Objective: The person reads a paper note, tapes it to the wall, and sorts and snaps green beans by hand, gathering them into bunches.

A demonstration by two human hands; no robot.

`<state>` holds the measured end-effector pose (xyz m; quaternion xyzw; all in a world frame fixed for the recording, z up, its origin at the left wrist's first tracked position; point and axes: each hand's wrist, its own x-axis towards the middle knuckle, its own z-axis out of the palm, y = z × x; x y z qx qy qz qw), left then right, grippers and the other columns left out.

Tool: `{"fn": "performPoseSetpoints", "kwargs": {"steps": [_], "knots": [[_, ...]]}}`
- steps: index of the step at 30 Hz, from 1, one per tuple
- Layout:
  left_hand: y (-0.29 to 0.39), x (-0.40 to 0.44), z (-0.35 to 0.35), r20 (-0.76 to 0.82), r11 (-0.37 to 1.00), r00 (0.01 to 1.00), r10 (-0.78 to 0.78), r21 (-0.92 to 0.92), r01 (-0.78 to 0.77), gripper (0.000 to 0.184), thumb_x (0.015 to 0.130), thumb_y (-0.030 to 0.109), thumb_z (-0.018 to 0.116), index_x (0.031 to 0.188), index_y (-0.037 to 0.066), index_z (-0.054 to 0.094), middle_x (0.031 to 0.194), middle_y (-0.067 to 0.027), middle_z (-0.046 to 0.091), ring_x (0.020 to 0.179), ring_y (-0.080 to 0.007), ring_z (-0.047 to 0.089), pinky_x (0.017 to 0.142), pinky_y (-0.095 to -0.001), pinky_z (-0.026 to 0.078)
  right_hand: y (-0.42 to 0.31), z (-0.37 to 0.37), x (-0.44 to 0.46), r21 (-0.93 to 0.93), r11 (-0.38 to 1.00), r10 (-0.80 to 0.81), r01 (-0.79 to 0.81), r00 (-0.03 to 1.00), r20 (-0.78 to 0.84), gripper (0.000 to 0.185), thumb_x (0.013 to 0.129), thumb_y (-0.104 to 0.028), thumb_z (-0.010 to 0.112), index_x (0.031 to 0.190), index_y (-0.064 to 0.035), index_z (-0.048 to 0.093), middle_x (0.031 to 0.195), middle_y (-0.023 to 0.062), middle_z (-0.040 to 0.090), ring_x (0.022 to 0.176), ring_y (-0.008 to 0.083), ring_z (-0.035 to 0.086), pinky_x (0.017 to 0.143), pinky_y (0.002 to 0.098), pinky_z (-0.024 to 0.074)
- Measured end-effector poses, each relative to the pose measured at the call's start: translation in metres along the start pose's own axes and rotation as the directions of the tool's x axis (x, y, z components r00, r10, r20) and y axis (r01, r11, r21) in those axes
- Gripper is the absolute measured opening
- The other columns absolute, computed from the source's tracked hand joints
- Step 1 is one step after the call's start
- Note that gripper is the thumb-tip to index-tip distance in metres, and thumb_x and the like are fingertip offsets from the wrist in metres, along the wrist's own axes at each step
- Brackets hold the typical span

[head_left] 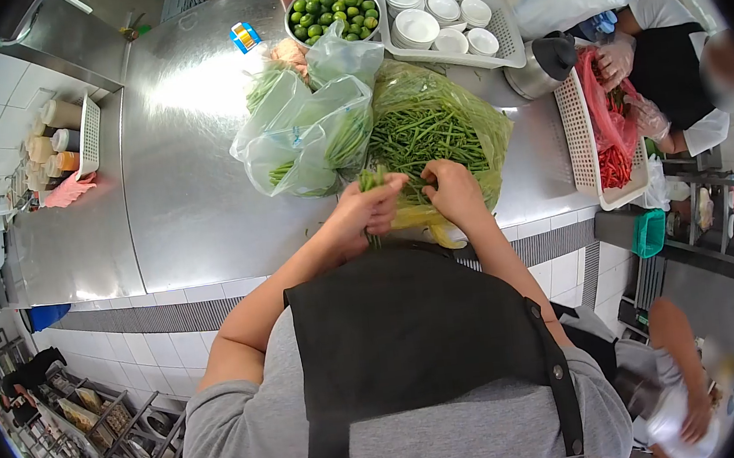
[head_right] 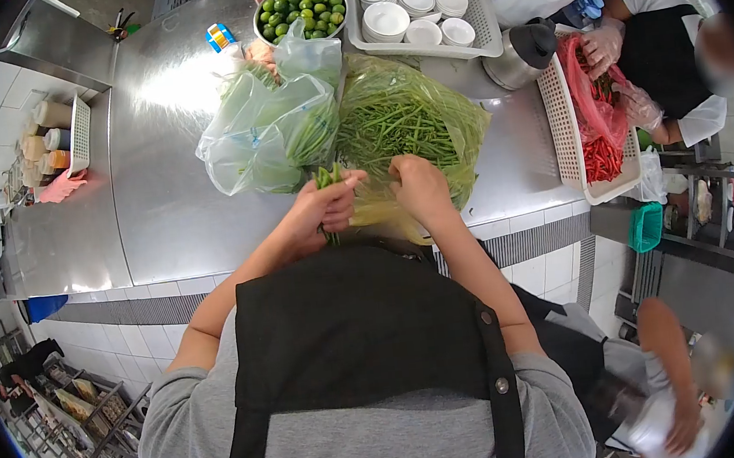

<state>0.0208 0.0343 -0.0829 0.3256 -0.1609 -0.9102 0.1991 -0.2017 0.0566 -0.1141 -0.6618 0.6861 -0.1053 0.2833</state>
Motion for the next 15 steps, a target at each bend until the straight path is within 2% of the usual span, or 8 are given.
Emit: {"fn": "performPoseSetpoints", "kwargs": {"steps": [4,7,10,11,12,13,14,15], "knots": [[0.004,0.007,-0.003,-0.097,0.988,0.984,0.151,-0.008,-0.153,0.028,0.104,0.016,0.052,0.127,0.001,0.058,0.068,0.0077,0.039,0.053,-0.0035,0.032,0.048,-0.0213,0.025,0.006,0.01,0.003,-0.053,0.998,-0.047,0.044,0.998,-0.051,0.016,0.078,-0.003,0.068,0.093,-0.0034,0.068,0.09,0.0141,0.069,0.09,0.0354,0.067,0.078,0.0451,0.0532],[0.013,0.001,0.002,-0.144,0.974,0.964,0.223,0.083,-0.213,0.028,0.103,0.017,0.055,0.125,0.0,0.062,0.066,0.0091,0.04,0.052,-0.0029,0.032,0.048,-0.021,0.025,-0.004,0.002,0.006,0.119,0.989,-0.066,0.086,0.983,-0.17,0.019,0.078,-0.002,0.071,0.097,-0.0037,0.069,0.089,0.0112,0.067,0.081,0.0269,0.067,0.072,0.0369,0.0531],[0.018,-0.001,0.002,-0.145,0.953,0.958,0.246,0.219,-0.211,0.028,0.1,0.017,0.061,0.122,0.0,0.065,0.066,0.0086,0.044,0.053,-0.0027,0.034,0.049,-0.0205,0.026,-0.014,-0.008,0.013,0.593,0.775,-0.015,0.219,0.944,-0.329,0.026,0.084,0.001,0.072,0.109,-0.0054,0.068,0.089,0.0,0.061,0.076,0.0057,0.06,0.065,0.0212,0.0468],[0.019,0.0,0.003,-0.146,0.936,0.953,0.264,0.277,-0.217,0.028,0.098,0.017,0.065,0.119,-0.001,0.066,0.066,0.0079,0.047,0.054,-0.0025,0.035,0.05,-0.0203,0.027,-0.017,-0.011,0.014,0.592,0.776,-0.009,0.217,0.943,-0.332,0.026,0.084,0.001,0.072,0.109,-0.0054,0.068,0.089,0.0,0.061,0.076,0.0057,0.06,0.065,0.0212,0.0468],[0.019,0.002,0.005,-0.142,0.936,0.955,0.261,0.278,-0.215,0.028,0.098,0.017,0.065,0.119,-0.001,0.066,0.066,0.0079,0.047,0.054,-0.0025,0.035,0.05,-0.0203,0.027,-0.021,-0.016,0.016,0.712,0.668,0.004,0.214,0.957,-0.291,0.026,0.086,0.001,0.071,0.111,-0.0049,0.066,0.089,0.0002,0.061,0.076,0.0069,0.06,0.067,0.0231,0.0496],[0.019,0.005,0.01,-0.167,0.875,0.921,0.353,0.408,-0.261,0.027,0.095,0.017,0.069,0.116,-0.001,0.068,0.071,0.0065,0.054,0.056,-0.0022,0.04,0.052,-0.0203,0.031,-0.026,-0.021,0.016,0.814,0.543,0.008,0.204,0.969,-0.248,0.026,0.089,0.002,0.069,0.114,-0.0045,0.064,0.09,0.0004,0.061,0.076,0.0082,0.06,0.069,0.025,0.0523],[0.018,0.006,0.013,-0.179,0.793,0.877,0.447,0.532,-0.296,0.027,0.092,0.016,0.074,0.112,-0.002,0.07,0.075,0.0051,0.06,0.058,-0.002,0.045,0.054,-0.0203,0.036,-0.033,-0.027,0.014,0.847,0.5,0.014,0.18,0.976,-0.216,0.021,0.09,0.0,0.07,0.109,-0.005,0.064,0.091,0.0004,0.063,0.079,0.0077,0.062,0.069,0.0223,0.0517],[0.016,0.011,0.01,-0.18,0.792,0.875,0.45,0.533,-0.298,0.027,0.092,0.016,0.074,0.112,-0.002,0.07,0.075,0.0051,0.06,0.058,-0.002,0.045,0.054,-0.0203,0.036,-0.038,-0.03,0.013,0.846,0.5,0.01,0.183,0.976,-0.217,0.021,0.09,0.0,0.07,0.109,-0.005,0.064,0.091,0.0004,0.063,0.079,0.0077,0.062,0.069,0.0223,0.0517]]}}
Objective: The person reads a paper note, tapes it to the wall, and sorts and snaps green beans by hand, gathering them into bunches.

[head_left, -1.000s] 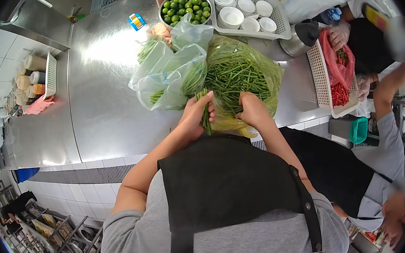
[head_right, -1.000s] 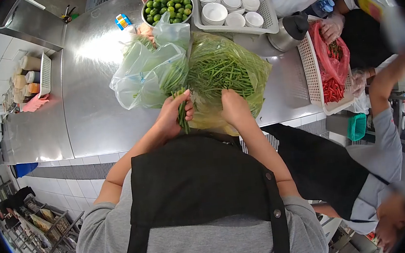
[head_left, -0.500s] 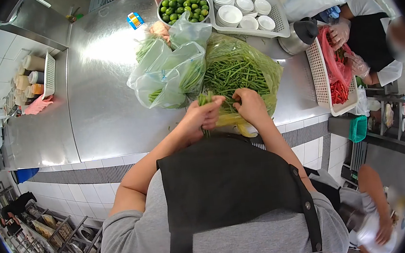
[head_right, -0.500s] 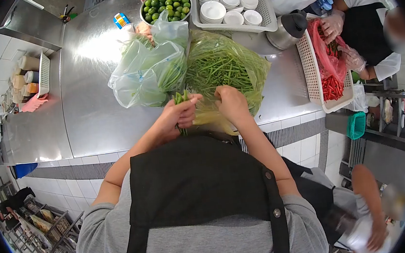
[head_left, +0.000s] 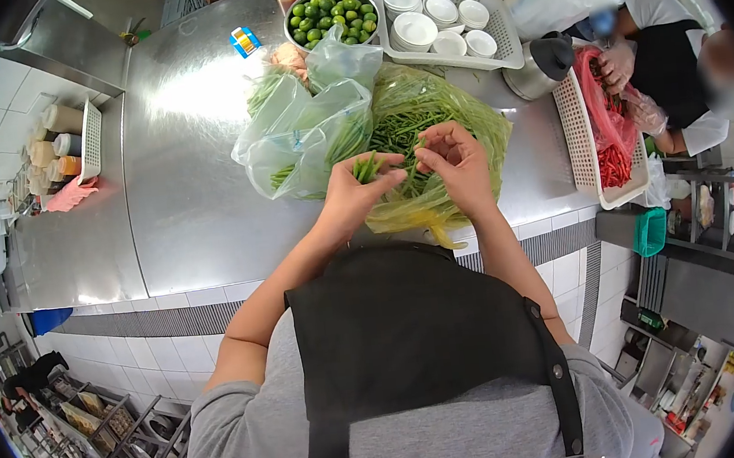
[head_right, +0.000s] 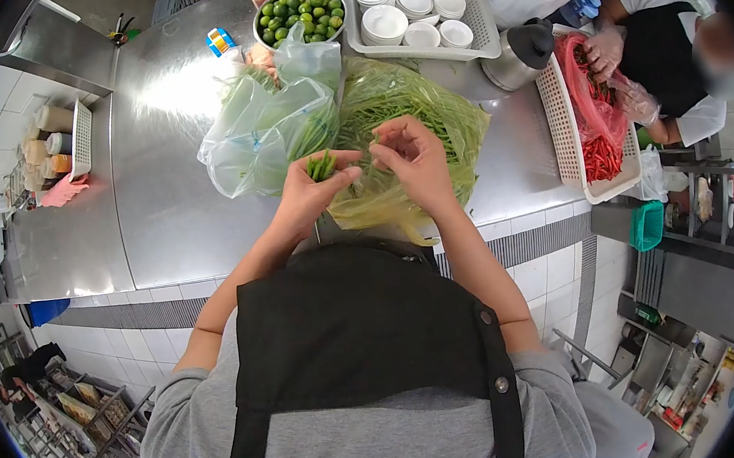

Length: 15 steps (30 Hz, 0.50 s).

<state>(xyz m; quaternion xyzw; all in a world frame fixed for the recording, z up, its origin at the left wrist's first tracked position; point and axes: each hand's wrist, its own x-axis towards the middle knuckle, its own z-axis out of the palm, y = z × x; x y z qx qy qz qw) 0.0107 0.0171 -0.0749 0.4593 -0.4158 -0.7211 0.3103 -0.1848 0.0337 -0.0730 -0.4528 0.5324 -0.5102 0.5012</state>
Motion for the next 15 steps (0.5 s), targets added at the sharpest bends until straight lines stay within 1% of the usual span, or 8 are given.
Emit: {"fn": "performPoseSetpoints", "kwargs": {"steps": [2,3,5,6,8,12,14,15], "knots": [[-0.011,0.008,-0.001,0.044,0.978,0.978,0.204,0.03,-0.205,0.026,0.083,0.016,0.082,0.102,0.0,0.075,0.082,0.0002,0.069,0.067,-0.0029,0.053,0.057,-0.0211,0.041,-0.006,0.004,0.0,0.127,0.992,0.007,-0.019,0.996,0.089,0.016,0.091,-0.002,0.069,0.105,-0.0038,0.063,0.089,0.0007,0.063,0.079,0.008,0.063,0.071,0.0221,0.0524],[-0.011,0.008,-0.003,0.042,0.978,0.978,0.206,0.029,-0.207,0.026,0.083,0.016,0.082,0.102,0.0,0.075,0.082,0.0002,0.069,0.067,-0.0029,0.053,0.057,-0.0211,0.041,-0.007,0.006,0.0,0.126,0.992,0.006,-0.018,0.996,0.092,0.016,0.091,-0.002,0.069,0.105,-0.0038,0.063,0.089,0.0007,0.063,0.079,0.008,0.063,0.071,0.0221,0.0524],[-0.009,0.007,-0.006,0.03,0.975,0.988,0.154,0.156,-0.157,0.021,0.082,0.015,0.083,0.093,0.0,0.076,0.074,0.0001,0.068,0.068,-0.0032,0.053,0.059,-0.0226,0.043,-0.008,0.009,0.0,0.103,0.994,0.027,-0.035,0.996,0.079,0.01,0.092,-0.005,0.069,0.1,-0.0033,0.063,0.084,0.0001,0.064,0.076,0.0078,0.064,0.07,0.0216,0.052],[-0.009,0.007,-0.007,0.028,0.975,0.987,0.155,0.156,-0.158,0.021,0.082,0.015,0.083,0.093,0.0,0.076,0.074,0.0001,0.068,0.068,-0.0032,0.053,0.059,-0.0226,0.043,-0.01,0.009,0.0,0.104,0.994,0.026,-0.035,0.996,0.082,0.01,0.092,-0.005,0.069,0.1,-0.0033,0.063,0.084,0.0001,0.064,0.076,0.0078,0.064,0.07,0.0216,0.052],[-0.009,0.007,-0.009,0.007,0.964,0.986,0.167,0.208,-0.164,0.02,0.08,0.016,0.084,0.087,-0.001,0.075,0.068,0.0014,0.065,0.065,-0.0045,0.052,0.059,-0.0245,0.044,-0.012,0.01,0.0,-0.014,1.0,-0.017,0.017,1.0,0.016,0.005,0.095,-0.005,0.066,0.094,-0.0016,0.063,0.082,0.0028,0.067,0.073,0.0089,0.063,0.069,0.0245,0.0521],[-0.009,0.006,-0.011,0.031,0.939,0.981,0.191,0.285,-0.192,0.017,0.082,0.012,0.083,0.088,-0.001,0.074,0.072,0.0011,0.067,0.068,-0.0052,0.052,0.063,-0.025,0.045,-0.009,0.005,0.004,-0.133,0.99,-0.036,0.038,0.999,0.017,0.01,0.097,-0.009,0.065,0.091,-0.0019,0.064,0.077,0.0008,0.064,0.07,0.0072,0.059,0.066,0.0243,0.0489],[-0.011,0.006,-0.012,0.028,0.882,0.967,0.254,0.403,-0.243,0.018,0.081,0.012,0.084,0.087,-0.001,0.074,0.07,0.0016,0.064,0.067,-0.0049,0.051,0.061,-0.025,0.044,-0.008,0.0,0.004,-0.087,0.99,0.123,-0.113,0.984,0.128,0.012,0.098,-0.013,0.065,0.092,-0.0022,0.065,0.076,0.0001,0.061,0.067,0.0065,0.055,0.063,0.024,0.0453],[-0.009,0.005,-0.011,0.026,0.881,0.967,0.255,0.405,-0.243,0.018,0.081,0.012,0.084,0.087,-0.001,0.074,0.07,0.0016,0.064,0.067,-0.0049,0.051,0.061,-0.025,0.044,-0.007,-0.001,0.005,-0.086,0.99,0.122,-0.112,0.984,0.13,0.012,0.098,-0.013,0.065,0.092,-0.0022,0.065,0.076,0.0001,0.061,0.067,0.0065,0.055,0.063,0.024,0.0453]]}}
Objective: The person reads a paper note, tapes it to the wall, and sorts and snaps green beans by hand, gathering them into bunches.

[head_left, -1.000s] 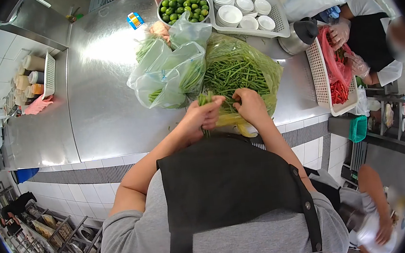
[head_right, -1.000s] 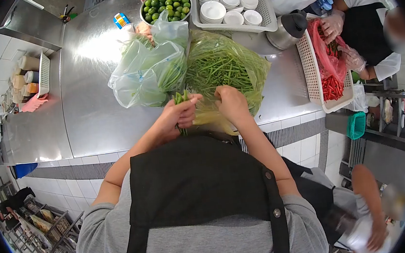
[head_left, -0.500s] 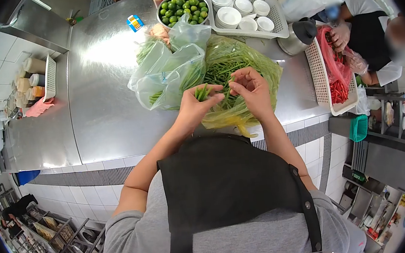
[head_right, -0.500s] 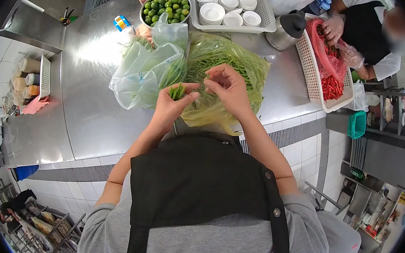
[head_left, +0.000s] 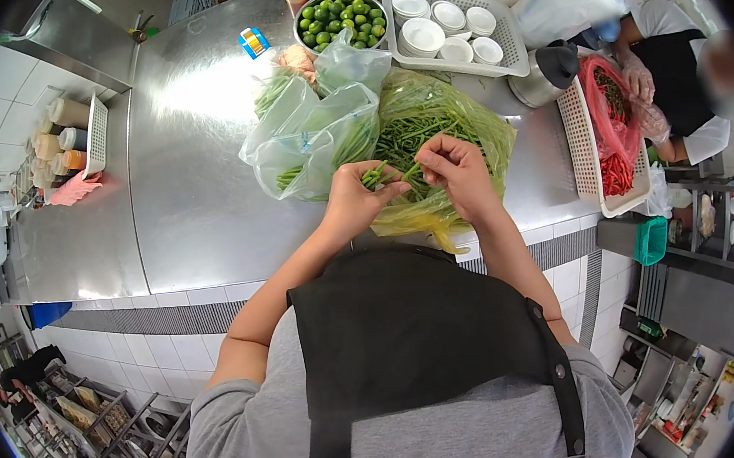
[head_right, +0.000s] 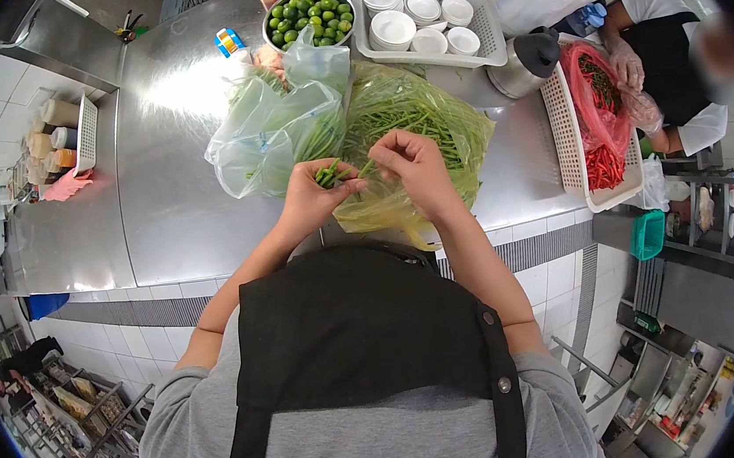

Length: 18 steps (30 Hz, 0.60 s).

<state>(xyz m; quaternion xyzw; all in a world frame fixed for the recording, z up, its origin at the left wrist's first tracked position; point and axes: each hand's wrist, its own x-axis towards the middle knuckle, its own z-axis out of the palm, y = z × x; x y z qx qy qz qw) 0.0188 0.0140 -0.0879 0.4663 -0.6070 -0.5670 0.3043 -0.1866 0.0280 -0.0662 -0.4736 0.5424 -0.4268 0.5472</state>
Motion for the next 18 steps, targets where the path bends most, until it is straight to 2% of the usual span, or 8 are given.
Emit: {"fn": "performPoseSetpoints", "kwargs": {"steps": [2,5,6,8,9,11,14,18], "knots": [[0.005,-0.002,0.0,-0.039,0.998,0.999,-0.02,0.05,0.022,0.017,0.082,0.012,0.082,0.088,-0.002,0.073,0.07,0.001,0.064,0.067,-0.0049,0.05,0.062,-0.0249,0.044,0.003,-0.003,0.001,0.594,0.762,0.167,-0.258,0.965,0.205,0.008,0.096,-0.009,0.066,0.092,-0.0018,0.066,0.08,0.0001,0.062,0.064,0.0058,0.053,0.059,0.0241,0.0423],[0.002,0.003,-0.002,-0.071,0.998,0.996,-0.05,-0.029,0.048,0.014,0.085,0.01,0.079,0.09,-0.002,0.073,0.074,-0.0006,0.068,0.067,-0.0059,0.054,0.063,-0.0258,0.046,0.007,-0.008,0.001,0.649,0.705,0.178,-0.286,0.957,0.229,0.005,0.095,-0.006,0.065,0.095,-0.001,0.067,0.084,0.002,0.065,0.069,0.0075,0.057,0.064,0.0241,0.0467],[0.003,0.004,-0.004,-0.072,0.998,0.996,-0.051,-0.027,0.049,0.014,0.085,0.01,0.079,0.09,-0.002,0.073,0.074,-0.0006,0.068,0.067,-0.0059,0.054,0.063,-0.0258,0.046,0.011,-0.007,0.001,0.65,0.704,0.177,-0.287,0.957,0.231,0.005,0.095,-0.006,0.065,0.095,-0.001,0.067,0.084,0.002,0.065,0.069,0.0075,0.057,0.064,0.0241,0.0467],[0.007,0.006,-0.006,-0.151,0.947,0.988,-0.033,-0.321,-0.017,0.012,0.089,0.008,0.075,0.096,-0.001,0.071,0.081,-0.0043,0.073,0.063,-0.0045,0.053,0.057,-0.0232,0.044,0.017,-0.002,0.0,0.316,0.935,0.164,-0.16,0.986,0.014,0.015,0.093,-0.002,0.064,0.107,0.0001,0.068,0.096,0.005,0.068,0.085,0.0117,0.064,0.078,0.0264,0.0515],[0.01,0.007,-0.007,-0.149,0.947,0.988,-0.032,-0.321,-0.017,0.012,0.089,0.008,0.075,0.096,-0.001,0.071,0.081,-0.0043,0.073,0.063,-0.0045,0.053,0.057,-0.0232,0.044,0.017,0.0,-0.001,0.316,0.935,0.164,-0.159,0.986,0.012,0.015,0.093,-0.002,0.064,0.107,0.0001,0.068,0.096,0.005,0.068,0.085,0.0117,0.064,0.078,0.0264,0.0515],[0.016,0.007,-0.013,-0.17,0.822,0.977,-0.129,-0.57,0.009,0.014,0.091,0.008,0.073,0.101,0.0,0.068,0.089,-0.0083,0.075,0.057,-0.0016,0.048,0.049,-0.0199,0.036,0.016,0.005,-0.005,0.058,0.998,0.025,-0.027,0.999,0.048,0.033,0.09,0.004,0.061,0.122,-0.0011,0.064,0.113,0.0072,0.067,0.101,0.0152,0.065,0.09,0.0292,0.0519],[0.025,0.007,-0.018,-0.193,0.81,0.966,-0.17,-0.585,0.026,0.015,0.092,0.01,0.072,0.103,0.002,0.066,0.092,-0.0096,0.075,0.054,0.0006,0.041,0.045,-0.0186,0.028,0.007,0.007,-0.011,0.113,0.993,0.013,-0.045,0.963,0.267,0.042,0.086,0.004,0.061,0.127,-0.0011,0.062,0.121,0.0072,0.065,0.11,0.0165,0.062,0.096,0.0319,0.0502],[0.024,0.007,-0.019,-0.214,0.822,0.961,-0.174,-0.569,0.022,0.017,0.092,0.011,0.073,0.104,0.002,0.066,0.094,-0.01,0.075,0.053,0.0001,0.041,0.046,-0.0189,0.029,-0.002,0.014,-0.017,0.125,0.99,0.018,-0.059,0.952,0.306,0.039,0.085,0.006,0.06,0.124,0.0003,0.062,0.116,0.0076,0.065,0.112,0.0162,0.062,0.101,0.0329,0.0483]]}}
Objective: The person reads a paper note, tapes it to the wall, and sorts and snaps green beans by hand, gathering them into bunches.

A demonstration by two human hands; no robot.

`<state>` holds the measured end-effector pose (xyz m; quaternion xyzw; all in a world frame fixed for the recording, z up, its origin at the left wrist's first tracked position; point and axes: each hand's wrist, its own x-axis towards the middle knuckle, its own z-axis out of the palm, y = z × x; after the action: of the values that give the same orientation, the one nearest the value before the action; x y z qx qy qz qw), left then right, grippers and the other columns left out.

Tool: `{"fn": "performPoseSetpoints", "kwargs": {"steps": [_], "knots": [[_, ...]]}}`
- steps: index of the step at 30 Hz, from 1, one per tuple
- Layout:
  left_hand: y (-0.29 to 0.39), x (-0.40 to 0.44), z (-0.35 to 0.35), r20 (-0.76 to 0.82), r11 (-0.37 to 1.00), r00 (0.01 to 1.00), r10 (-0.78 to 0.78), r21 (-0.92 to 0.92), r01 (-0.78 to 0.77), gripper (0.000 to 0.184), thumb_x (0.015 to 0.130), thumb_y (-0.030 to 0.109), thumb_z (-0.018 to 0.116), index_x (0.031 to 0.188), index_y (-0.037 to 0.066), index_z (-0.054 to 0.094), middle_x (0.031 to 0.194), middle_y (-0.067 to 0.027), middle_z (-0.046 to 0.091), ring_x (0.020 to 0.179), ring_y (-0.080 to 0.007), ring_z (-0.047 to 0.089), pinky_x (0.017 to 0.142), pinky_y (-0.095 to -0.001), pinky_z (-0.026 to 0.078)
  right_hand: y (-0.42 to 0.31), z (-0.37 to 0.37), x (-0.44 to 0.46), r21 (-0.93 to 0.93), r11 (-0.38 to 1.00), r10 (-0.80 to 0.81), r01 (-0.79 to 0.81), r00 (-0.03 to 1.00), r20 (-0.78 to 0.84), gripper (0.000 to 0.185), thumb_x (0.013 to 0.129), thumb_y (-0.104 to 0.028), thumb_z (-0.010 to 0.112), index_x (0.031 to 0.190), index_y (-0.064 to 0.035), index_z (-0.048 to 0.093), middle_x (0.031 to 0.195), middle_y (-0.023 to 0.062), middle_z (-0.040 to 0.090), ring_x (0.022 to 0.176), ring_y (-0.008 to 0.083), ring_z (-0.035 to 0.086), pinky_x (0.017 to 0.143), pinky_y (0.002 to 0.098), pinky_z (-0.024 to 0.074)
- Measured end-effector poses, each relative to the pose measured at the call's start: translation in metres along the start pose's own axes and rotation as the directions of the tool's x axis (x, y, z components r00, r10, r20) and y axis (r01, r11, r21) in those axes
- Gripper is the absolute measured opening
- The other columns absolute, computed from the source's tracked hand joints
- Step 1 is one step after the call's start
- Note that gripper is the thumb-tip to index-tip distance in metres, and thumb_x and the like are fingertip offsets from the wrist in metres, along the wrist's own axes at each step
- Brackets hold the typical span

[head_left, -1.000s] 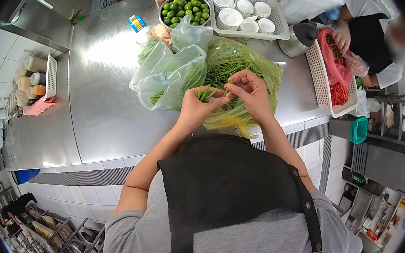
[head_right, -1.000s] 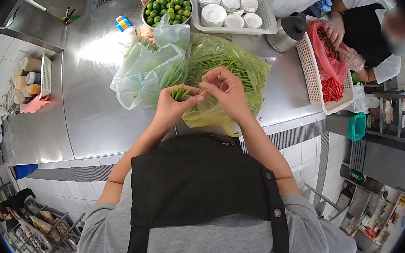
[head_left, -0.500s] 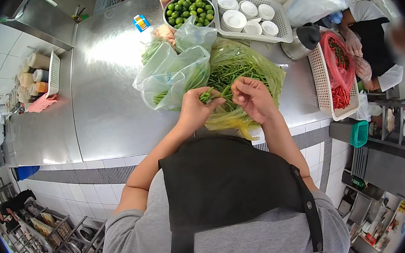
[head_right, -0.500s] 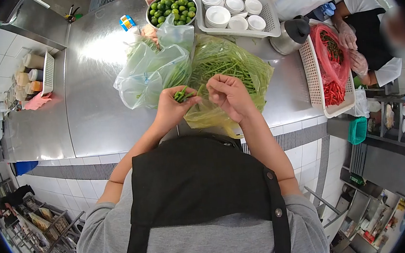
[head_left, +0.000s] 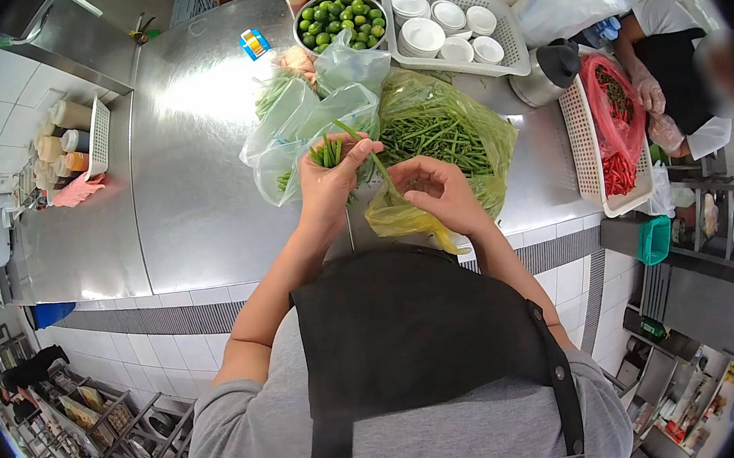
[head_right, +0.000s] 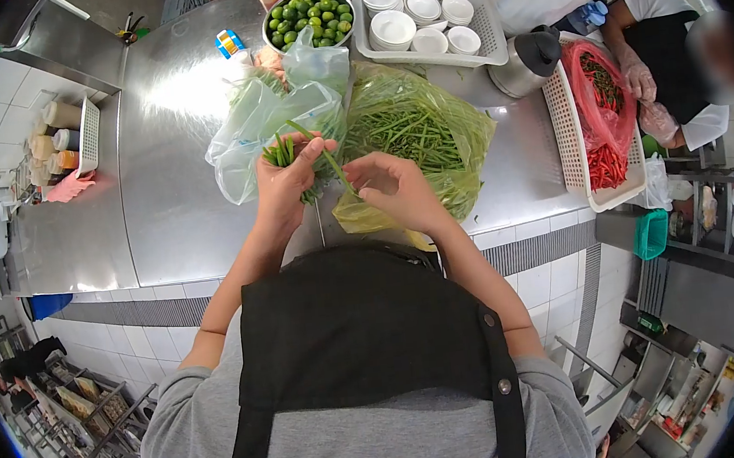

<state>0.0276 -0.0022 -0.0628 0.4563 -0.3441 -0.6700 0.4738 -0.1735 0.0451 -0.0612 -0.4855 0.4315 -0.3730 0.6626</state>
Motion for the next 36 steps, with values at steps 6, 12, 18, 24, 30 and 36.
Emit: {"fn": "performPoseSetpoints", "kwargs": {"steps": [6,12,18,24,30,36], "knots": [[-0.006,-0.002,-0.001,-0.044,0.996,0.997,0.059,-0.06,-0.062,0.015,0.092,0.011,0.073,0.102,0.004,0.065,0.093,-0.0105,0.075,0.052,-0.0003,0.04,0.046,-0.019,0.028,0.005,-0.001,-0.003,-0.06,0.998,-0.015,0.011,0.998,-0.06,0.033,0.086,0.004,0.061,0.119,0.0029,0.064,0.109,0.0073,0.067,0.102,0.0158,0.066,0.098,0.0325,0.0512],[-0.009,-0.005,0.004,-0.046,0.99,0.991,0.124,-0.057,-0.127,0.012,0.092,0.011,0.073,0.1,0.005,0.065,0.093,-0.0105,0.075,0.052,-0.0004,0.04,0.046,-0.0189,0.028,0.011,0.01,0.004,-0.336,0.94,-0.05,-0.054,0.955,-0.294,0.015,0.086,-0.005,0.074,0.098,0.0015,0.071,0.092,0.0039,0.071,0.087,0.0128,0.068,0.08,0.0294,0.0531],[-0.009,-0.006,0.001,-0.073,0.991,0.995,0.062,-0.115,-0.07,0.009,0.095,0.012,0.069,0.098,0.004,0.066,0.092,-0.0133,0.075,0.049,-0.0005,0.037,0.045,-0.0188,0.028,0.009,0.012,0.007,-0.469,0.883,-0.138,-0.025,0.941,-0.309,0.011,0.086,-0.008,0.076,0.092,0.0004,0.072,0.086,0.0027,0.07,0.081,0.0115,0.066,0.076,0.0273,0.0508],[-0.006,-0.01,0.005,-0.048,0.993,0.997,0.065,-0.095,-0.069,0.01,0.097,0.013,0.067,0.099,0.003,0.065,0.089,-0.0134,0.073,0.048,-0.0006,0.035,0.045,-0.0189,0.027,-0.004,-0.013,-0.001,0.052,0.989,-0.132,0.136,0.989,-0.062,0.011,0.082,-0.004,0.078,0.09,0.0006,0.072,0.086,0.0043,0.07,0.082,0.0118,0.066,0.077,0.0269,0.0502],[-0.006,-0.003,0.001,-0.072,0.981,0.997,-0.006,-0.194,-0.008,0.012,0.098,0.014,0.065,0.099,0.002,0.065,0.075,-0.0064,0.067,0.049,-0.0022,0.036,0.045,-0.02,0.027,-0.02,-0.029,-0.009,-0.073,0.997,-0.02,0.04,0.965,0.263,0.012,0.083,0.002,0.072,0.094,0.0004,0.075,0.09,0.0048,0.068,0.082,0.0124,0.064,0.077,0.0269,0.0493],[-0.023,-0.005,-0.012,0.283,0.937,0.947,-0.153,-0.263,0.23,0.025,0.102,0.021,0.059,0.081,0.007,0.055,0.059,0.0037,0.044,0.049,-0.0067,0.038,0.045,-0.0227,0.029,0.019,-0.039,0.002,-0.604,0.795,-0.196,-0.06,0.916,-0.35,0.032,0.088,0.004,0.06,0.117,-0.0051,0.07,0.091,0.0091,0.061,0.085,0.0244,0.061,0.079,0.0318,0.0492]]}}
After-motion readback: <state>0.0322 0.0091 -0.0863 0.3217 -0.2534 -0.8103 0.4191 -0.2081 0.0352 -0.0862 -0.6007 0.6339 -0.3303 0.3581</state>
